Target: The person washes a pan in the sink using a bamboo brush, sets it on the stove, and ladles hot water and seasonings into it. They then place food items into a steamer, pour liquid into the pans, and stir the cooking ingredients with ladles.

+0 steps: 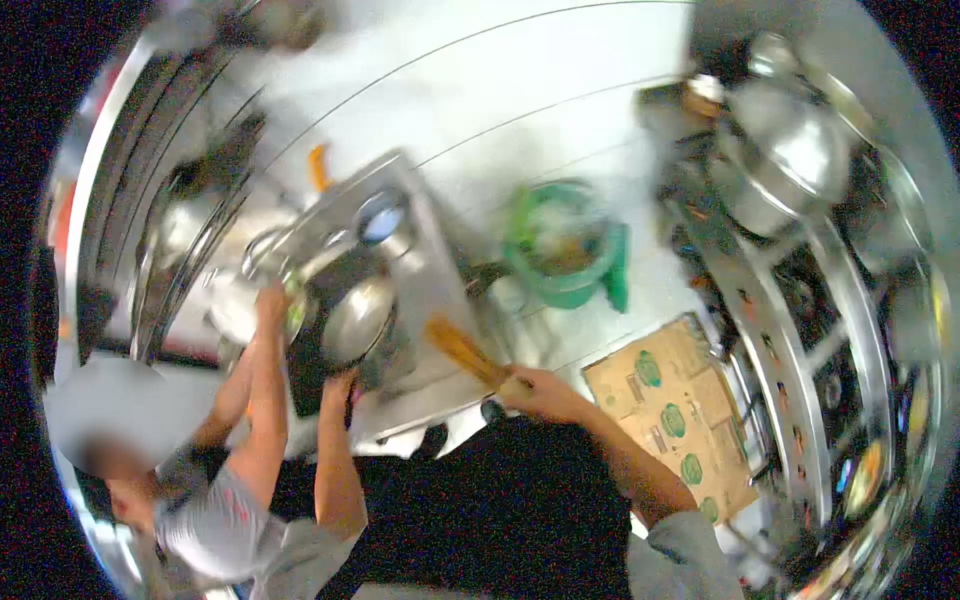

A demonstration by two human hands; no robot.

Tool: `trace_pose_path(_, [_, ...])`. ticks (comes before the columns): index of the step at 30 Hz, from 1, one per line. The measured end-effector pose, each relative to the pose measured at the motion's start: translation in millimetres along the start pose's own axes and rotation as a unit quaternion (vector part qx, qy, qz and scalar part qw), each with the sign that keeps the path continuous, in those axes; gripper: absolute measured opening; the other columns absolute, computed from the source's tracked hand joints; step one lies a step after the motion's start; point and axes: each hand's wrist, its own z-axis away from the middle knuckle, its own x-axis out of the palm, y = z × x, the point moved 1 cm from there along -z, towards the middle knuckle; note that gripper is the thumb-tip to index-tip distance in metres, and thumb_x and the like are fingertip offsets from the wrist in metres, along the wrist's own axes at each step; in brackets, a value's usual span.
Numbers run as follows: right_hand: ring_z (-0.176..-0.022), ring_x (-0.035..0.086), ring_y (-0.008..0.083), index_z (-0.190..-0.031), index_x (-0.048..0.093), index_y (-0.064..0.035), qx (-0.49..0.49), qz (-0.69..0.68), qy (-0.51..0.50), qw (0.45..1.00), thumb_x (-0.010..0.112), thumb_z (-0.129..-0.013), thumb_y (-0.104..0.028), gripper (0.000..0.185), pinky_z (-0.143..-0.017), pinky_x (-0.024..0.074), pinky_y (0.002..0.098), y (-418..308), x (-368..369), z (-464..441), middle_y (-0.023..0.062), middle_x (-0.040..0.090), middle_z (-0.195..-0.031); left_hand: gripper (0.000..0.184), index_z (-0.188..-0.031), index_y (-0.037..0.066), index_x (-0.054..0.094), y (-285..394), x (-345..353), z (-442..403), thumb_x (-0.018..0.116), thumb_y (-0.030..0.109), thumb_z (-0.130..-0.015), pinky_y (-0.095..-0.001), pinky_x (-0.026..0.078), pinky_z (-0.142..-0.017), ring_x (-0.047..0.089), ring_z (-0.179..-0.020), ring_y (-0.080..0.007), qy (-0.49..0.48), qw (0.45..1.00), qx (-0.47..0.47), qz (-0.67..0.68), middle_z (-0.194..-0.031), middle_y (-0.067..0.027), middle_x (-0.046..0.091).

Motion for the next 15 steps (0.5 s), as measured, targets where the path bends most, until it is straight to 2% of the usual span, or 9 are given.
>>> trace_pose_path(1, [-0.079,0.061,0.0142,-0.147,0.041,-0.0025,-0.062,0.032,0.029,0.997,0.074,-0.087,-0.027,0.073,-0.067,0.0523,0.0301,32.6,4.4,-8.3,0.0094,0.065,-0.100,0.043,-0.057,0.003,0.057,-70.5,-2.3,-49.5,0.068,0.027,-0.090,-0.0370,0.034,-0.043,0.047,-0.042,-0.0196,-0.056,0.998,-0.008,0.026,-0.050,-0.0076,0.052])
trace_pose_path(2, [-0.078,0.062,0.0164,-0.147,0.040,-0.0023,-0.262,0.116,0.127,0.950,0.073,-0.088,-0.031,0.073,-0.067,0.0534,0.0316,78.1,15.1,-28.3,0.0112,0.067,-0.099,0.041,-0.059,0.004,0.058,-52.3,3.9,-34.4,0.068,0.027,-0.091,-0.0366,0.032,-0.042,0.045,-0.041,-0.0194,-0.035,0.997,-0.059,0.043,-0.050,-0.0073,0.051])
trace_pose_path(3, [-0.099,0.063,0.0208,-0.146,0.042,-0.0022,-0.054,0.046,0.038,0.997,0.072,-0.088,-0.035,0.073,-0.087,0.0522,0.0343,27.8,5.0,8.0,0.0141,0.067,-0.114,0.040,-0.061,0.004,0.060,-30.4,10.9,-17.0,0.068,0.027,-0.092,-0.0363,0.030,-0.041,0.043,-0.040,-0.0191,-0.011,0.992,-0.110,0.063,-0.051,-0.0069,0.051])
trace_pose_path(4, [-0.112,0.059,0.0233,-0.143,0.045,-0.0021,-0.045,0.000,-0.003,0.999,0.072,-0.088,-0.038,0.071,-0.099,0.0464,0.0360,31.6,2.7,12.1,0.0146,0.065,-0.121,0.034,-0.068,0.002,0.064,-45.7,14.9,-23.9,0.066,0.025,-0.094,-0.0359,0.031,-0.041,0.041,-0.039,-0.0187,-0.030,0.988,-0.097,0.113,-0.050,-0.0068,0.049])
trace_pose_path(5, [-0.107,0.062,0.0281,-0.140,0.050,-0.0038,-0.196,0.132,0.104,0.966,0.072,-0.085,-0.046,0.073,-0.091,0.0503,0.0415,74.0,9.5,-8.8,0.0173,0.067,-0.118,0.030,-0.076,0.001,0.068,-61.4,18.8,-29.9,0.064,0.023,-0.095,-0.0355,0.031,-0.040,0.040,-0.038,-0.0183,-0.050,0.982,-0.085,0.163,-0.049,-0.0066,0.047])
trace_pose_path(7, [-0.102,0.063,0.0253,-0.139,0.052,-0.0048,-0.168,0.063,0.102,0.978,0.071,-0.085,-0.045,0.070,-0.089,0.0502,0.0402,76.8,4.7,8.0,0.0156,0.067,-0.111,0.023,-0.088,0.000,0.068,-49.0,2.3,-42.7,0.062,0.021,-0.095,-0.0349,0.035,-0.048,0.042,-0.049,-0.0197,-0.026,0.990,-0.068,0.118,-0.061,-0.0073,0.047])
trace_pose_path(10, [-0.101,0.063,0.0233,-0.137,0.055,-0.0043,-0.123,-0.013,0.089,0.988,0.071,-0.085,-0.041,0.066,-0.089,0.0503,0.0379,82.0,-1.7,35.1,0.0126,0.068,-0.112,0.024,-0.108,0.003,0.063,35.2,-76.6,-129.7,0.061,0.020,-0.092,-0.0348,0.042,-0.073,0.050,-0.084,-0.0235,-0.022,0.974,0.110,-0.195,-0.100,-0.0100,0.052])
trace_pose_path(13, [-0.100,0.062,0.0202,-0.135,0.057,-0.0034,-0.073,-0.122,0.115,0.983,0.070,-0.086,-0.038,0.061,-0.087,0.0502,0.0355,100.6,-21.7,90.6,0.0101,0.068,-0.112,0.041,-0.128,0.006,0.059,97.7,-121.3,-208.3,0.059,0.019,-0.089,-0.0347,0.049,-0.097,0.057,-0.118,-0.0273,-0.016,0.786,0.316,-0.531,-0.138,-0.0128,0.058])
trace_pose_path(15, [-0.103,0.062,0.0201,-0.132,0.059,-0.0021,-0.037,-0.159,0.152,0.975,0.073,-0.083,-0.043,0.065,-0.090,0.0493,0.0352,152.2,-30.1,114.6,0.0109,0.068,-0.115,0.030,-0.113,0.000,0.065,149.8,-82.7,-106.5,0.056,0.019,-0.092,-0.0387,0.053,-0.083,0.065,-0.094,-0.0286,-0.019,0.988,0.103,-0.112,-0.112,-0.0157,0.069])
